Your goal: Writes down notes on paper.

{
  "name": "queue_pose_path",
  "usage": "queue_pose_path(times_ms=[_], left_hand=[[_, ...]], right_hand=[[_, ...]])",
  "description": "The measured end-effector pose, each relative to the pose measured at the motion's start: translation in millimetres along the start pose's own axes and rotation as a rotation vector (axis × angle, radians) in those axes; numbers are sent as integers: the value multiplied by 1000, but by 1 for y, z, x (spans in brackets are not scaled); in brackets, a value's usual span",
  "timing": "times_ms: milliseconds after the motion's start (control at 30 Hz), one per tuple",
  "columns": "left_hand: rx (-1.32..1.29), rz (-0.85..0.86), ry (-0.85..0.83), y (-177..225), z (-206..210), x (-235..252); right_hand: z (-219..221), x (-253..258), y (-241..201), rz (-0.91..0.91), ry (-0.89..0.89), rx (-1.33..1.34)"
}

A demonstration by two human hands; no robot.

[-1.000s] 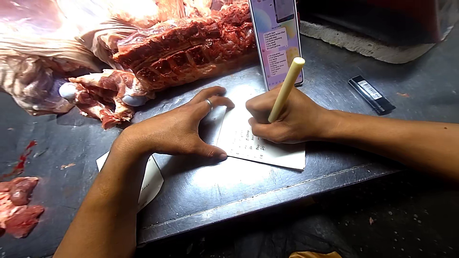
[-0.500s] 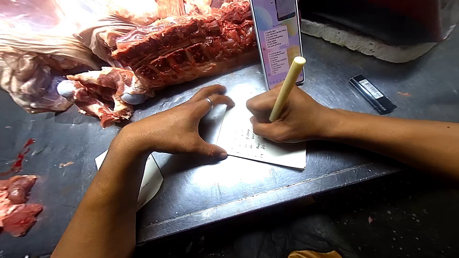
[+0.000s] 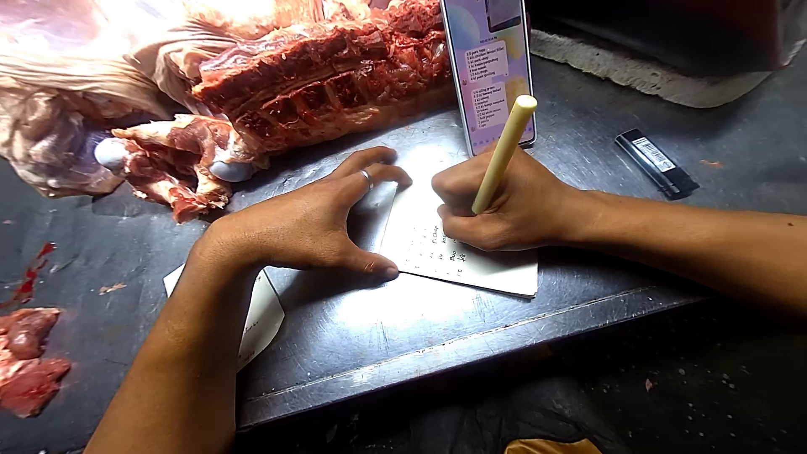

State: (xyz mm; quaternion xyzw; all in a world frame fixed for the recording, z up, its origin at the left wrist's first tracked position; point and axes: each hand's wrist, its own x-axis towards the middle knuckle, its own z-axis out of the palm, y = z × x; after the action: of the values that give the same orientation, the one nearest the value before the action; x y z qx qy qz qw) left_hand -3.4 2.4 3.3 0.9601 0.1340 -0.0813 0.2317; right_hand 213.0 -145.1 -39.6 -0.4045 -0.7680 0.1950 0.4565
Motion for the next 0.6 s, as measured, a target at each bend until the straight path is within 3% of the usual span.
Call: queue_pose_path(times_ms=[233, 600], left_hand=[[0, 12, 4, -2, 1, 0], [2, 10, 4, 0, -1, 0]], right_hand=[[-1, 0, 1, 39, 76, 11], [-1, 0, 1, 33, 23, -14]])
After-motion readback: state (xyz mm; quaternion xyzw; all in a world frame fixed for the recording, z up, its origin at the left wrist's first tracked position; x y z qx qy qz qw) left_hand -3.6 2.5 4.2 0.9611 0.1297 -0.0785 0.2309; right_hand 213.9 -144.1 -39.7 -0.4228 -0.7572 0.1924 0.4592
